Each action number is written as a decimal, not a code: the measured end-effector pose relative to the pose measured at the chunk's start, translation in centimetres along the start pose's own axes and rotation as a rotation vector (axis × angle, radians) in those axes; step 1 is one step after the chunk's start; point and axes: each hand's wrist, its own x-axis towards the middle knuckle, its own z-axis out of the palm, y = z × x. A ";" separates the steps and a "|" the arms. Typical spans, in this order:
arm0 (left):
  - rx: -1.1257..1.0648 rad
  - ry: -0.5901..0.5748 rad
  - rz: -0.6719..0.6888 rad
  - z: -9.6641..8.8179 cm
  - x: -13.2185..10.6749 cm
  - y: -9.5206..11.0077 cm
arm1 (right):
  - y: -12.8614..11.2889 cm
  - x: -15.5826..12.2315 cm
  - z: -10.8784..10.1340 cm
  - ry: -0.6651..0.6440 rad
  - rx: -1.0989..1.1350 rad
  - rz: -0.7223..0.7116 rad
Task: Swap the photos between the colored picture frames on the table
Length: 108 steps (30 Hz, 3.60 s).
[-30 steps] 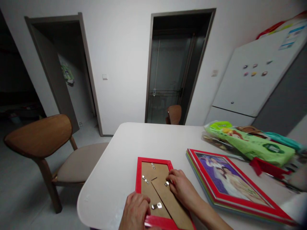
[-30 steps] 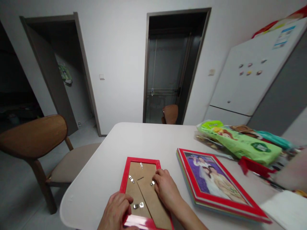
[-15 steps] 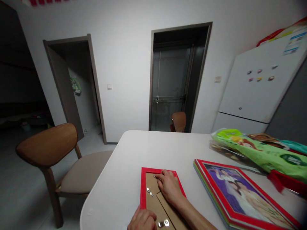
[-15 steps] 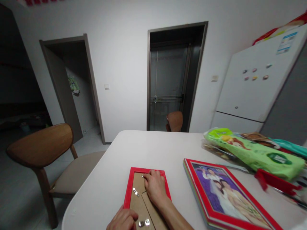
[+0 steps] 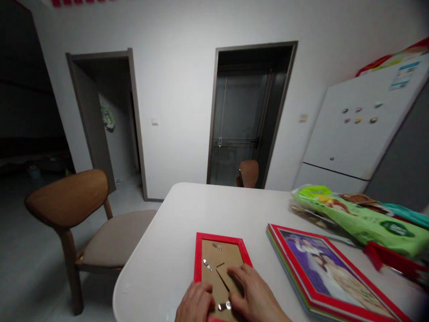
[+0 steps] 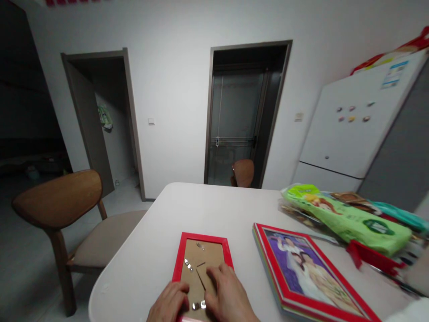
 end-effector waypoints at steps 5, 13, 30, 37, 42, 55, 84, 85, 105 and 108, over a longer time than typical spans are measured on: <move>-0.471 0.189 -0.299 -1.7 1.5 2.0 | -1.4 0.5 -2.1 0.066 0.003 -0.022; -1.160 0.218 -0.659 -5.3 4.1 3.0 | -4.5 -0.4 -4.0 0.112 0.134 -0.153; 0.135 0.282 -0.552 -10.3 0.3 -3.6 | 3.2 -0.3 -3.1 0.003 0.697 0.408; -0.082 0.027 -0.059 -2.7 3.1 7.9 | -1.0 -1.9 -5.5 -0.016 1.291 0.404; -0.086 0.023 0.073 -1.6 5.6 10.9 | -1.1 -1.4 -5.4 0.053 1.149 0.362; -0.197 0.202 -0.614 -7.6 1.5 0.9 | 5.6 -0.5 -1.9 0.140 0.065 0.321; 0.302 -0.071 -0.200 -6.4 -0.2 2.3 | -2.4 1.4 3.1 -0.131 1.071 0.329; 0.291 -0.091 -0.157 -5.9 -0.3 2.5 | -2.9 1.7 3.1 -0.155 1.126 0.333; -1.230 0.395 -0.685 -1.7 3.8 7.1 | -0.1 0.1 -1.0 0.195 1.532 0.441; -0.947 0.275 -0.668 -2.3 3.4 6.1 | 2.0 0.7 -2.8 0.086 1.375 0.483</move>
